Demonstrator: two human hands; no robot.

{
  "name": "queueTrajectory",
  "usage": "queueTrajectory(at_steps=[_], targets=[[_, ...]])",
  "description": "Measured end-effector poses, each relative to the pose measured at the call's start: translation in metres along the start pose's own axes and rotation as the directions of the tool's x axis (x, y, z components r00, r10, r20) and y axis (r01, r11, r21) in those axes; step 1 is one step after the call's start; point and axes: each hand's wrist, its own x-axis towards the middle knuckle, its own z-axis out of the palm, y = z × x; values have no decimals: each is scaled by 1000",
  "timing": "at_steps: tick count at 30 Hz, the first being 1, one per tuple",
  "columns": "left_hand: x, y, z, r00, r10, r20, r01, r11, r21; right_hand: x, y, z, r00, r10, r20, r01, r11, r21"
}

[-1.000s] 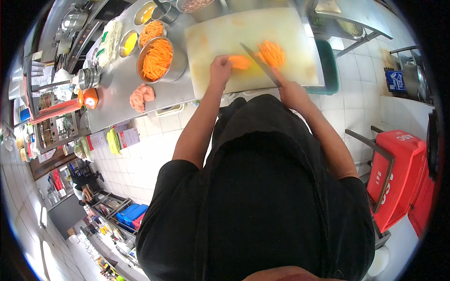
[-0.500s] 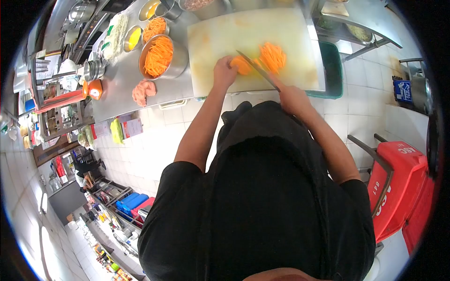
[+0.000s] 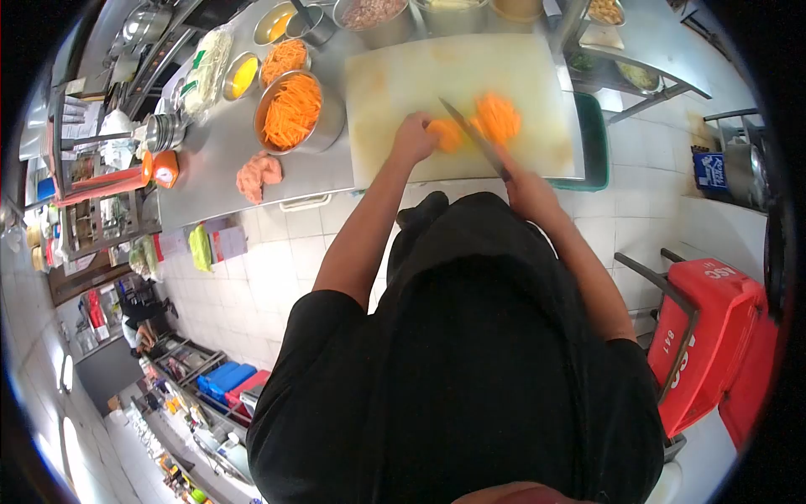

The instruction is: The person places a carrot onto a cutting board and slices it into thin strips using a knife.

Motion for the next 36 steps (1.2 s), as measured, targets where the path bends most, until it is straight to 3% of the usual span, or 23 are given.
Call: queueTrajectory(at_steps=[3, 6, 9, 12, 15, 18, 21, 24, 27, 30, 33, 36], targets=[[2, -12, 4, 997, 73, -3, -73, 987, -142, -1, -5, 5, 999, 36, -21, -36, 999, -5], [-1, -20, -2, 996, 60, 59, -43, 966, -254, -2, 0, 17, 994, -4, -109, -2, 998, -55], [-6, -31, -16, 988, 153, 26, -133, 922, -363, -3, 4, 29, 978, -66, -199, 54, 996, -69], [-10, -38, -36, 992, 118, 49, -82, 881, -466, -8, -14, 23, 986, 13, -164, -27, 996, -79], [-12, -51, -55, 988, 131, 85, -87, 914, -397, -10, -36, 15, 988, 110, -105, -126, 980, -157], [-17, -63, -67, 991, 126, 47, -90, 880, -466, -11, -55, 9, 978, 194, -80, -208, 942, -262], [-15, -87, -71, 993, 103, 54, -76, 922, -380, -17, -58, 4, 984, 178, 21, -162, 934, -319], [-16, -101, -64, 995, 95, -1, -87, 910, -406, -24, -64, -1, 986, 162, 46, -142, 946, -290], [-33, -71, -83, 993, 78, -93, -92, 983, -162, -24, -60, 2, 978, 197, 61, -175, 948, -264], [-41, -54, -89, 896, 304, -324, -262, 951, 166, -21, -56, 3, 977, 210, 33, -195, 945, -261], [-48, -38, -79, 884, 395, -249, -375, 918, 126, -18, -54, 7, 970, 242, 23, -228, 941, -252], [-45, -19, -55, 869, 494, -40, -470, 847, 250, -12, -51, 10, 975, 221, 1, -215, 948, -234]])
